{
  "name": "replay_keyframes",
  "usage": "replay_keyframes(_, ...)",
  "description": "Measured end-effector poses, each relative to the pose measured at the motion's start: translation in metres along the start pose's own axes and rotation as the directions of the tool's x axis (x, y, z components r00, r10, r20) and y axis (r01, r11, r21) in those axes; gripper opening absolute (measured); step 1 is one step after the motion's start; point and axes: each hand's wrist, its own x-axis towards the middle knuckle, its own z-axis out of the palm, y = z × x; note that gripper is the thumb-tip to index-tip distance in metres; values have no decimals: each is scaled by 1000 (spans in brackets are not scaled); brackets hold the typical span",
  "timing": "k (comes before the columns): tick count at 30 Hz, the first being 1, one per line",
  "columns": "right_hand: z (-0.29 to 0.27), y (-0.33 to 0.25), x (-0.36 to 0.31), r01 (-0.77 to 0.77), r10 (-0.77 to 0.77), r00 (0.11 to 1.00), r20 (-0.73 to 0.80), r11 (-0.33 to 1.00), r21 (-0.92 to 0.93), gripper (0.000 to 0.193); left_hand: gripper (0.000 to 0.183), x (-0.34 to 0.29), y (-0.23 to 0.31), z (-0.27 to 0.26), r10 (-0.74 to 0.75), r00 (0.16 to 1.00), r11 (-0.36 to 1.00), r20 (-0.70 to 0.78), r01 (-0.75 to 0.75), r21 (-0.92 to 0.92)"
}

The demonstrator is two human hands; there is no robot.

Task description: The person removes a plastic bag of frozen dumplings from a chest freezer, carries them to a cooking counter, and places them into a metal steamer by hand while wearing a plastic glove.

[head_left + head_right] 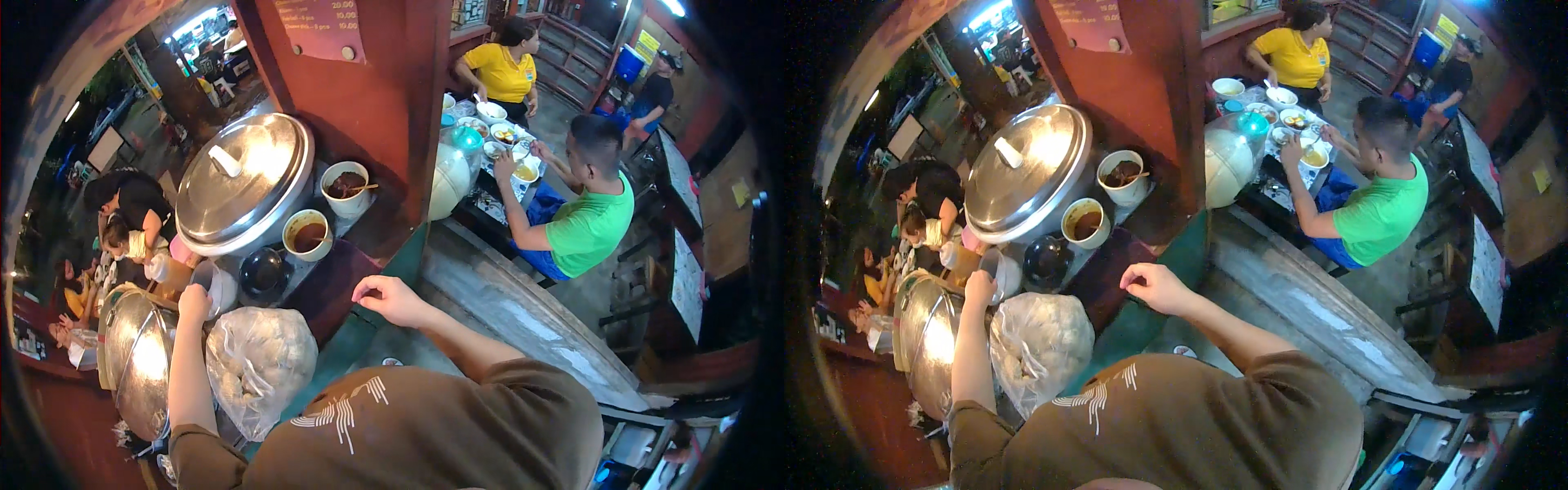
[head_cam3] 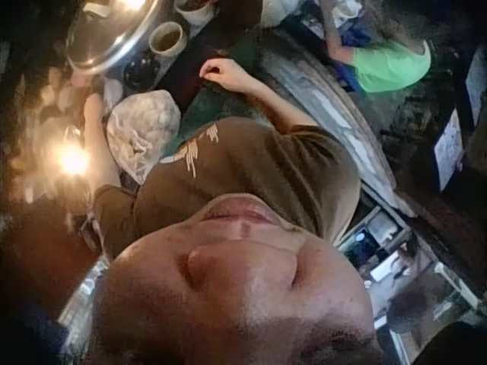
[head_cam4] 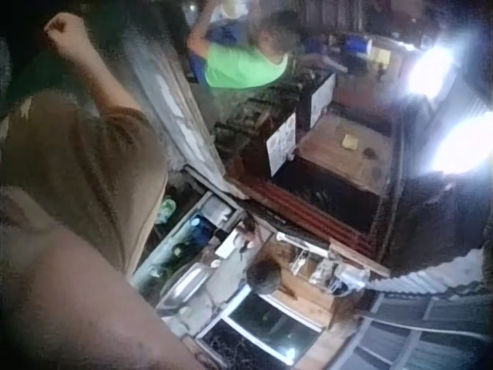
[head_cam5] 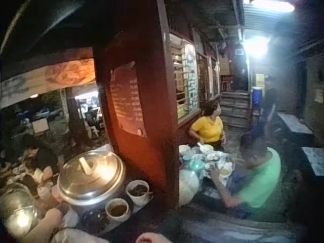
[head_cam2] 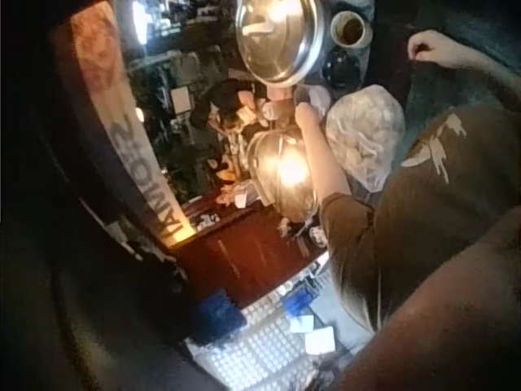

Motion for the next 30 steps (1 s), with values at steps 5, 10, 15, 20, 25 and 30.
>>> replay_keyframes(5,10,-9,13,-5,3,996,89,1000,24,10,22,-9,-23,8,-216,974,973,-60,211,-91)
replay_keyframes(10,15,-19,20,-34,15,986,168,994,109,9,25,8,-20,17,-344,939,906,-10,329,-265)
replay_keyframes(15,40,-22,58,-9,-15,955,298,997,79,9,26,-10,-17,22,-396,910,738,-128,232,-634)
replay_keyframes(20,80,-39,101,70,-121,906,407,988,137,10,50,-13,-29,25,-508,860,538,49,361,-762)
replay_keyframes(25,154,-46,159,179,-210,886,414,977,112,14,50,-13,-26,34,-531,847,547,-13,331,-769)
replay_keyframes(30,221,-20,233,362,-298,894,335,920,-150,18,46,7,-23,48,-503,860,417,85,328,-848)
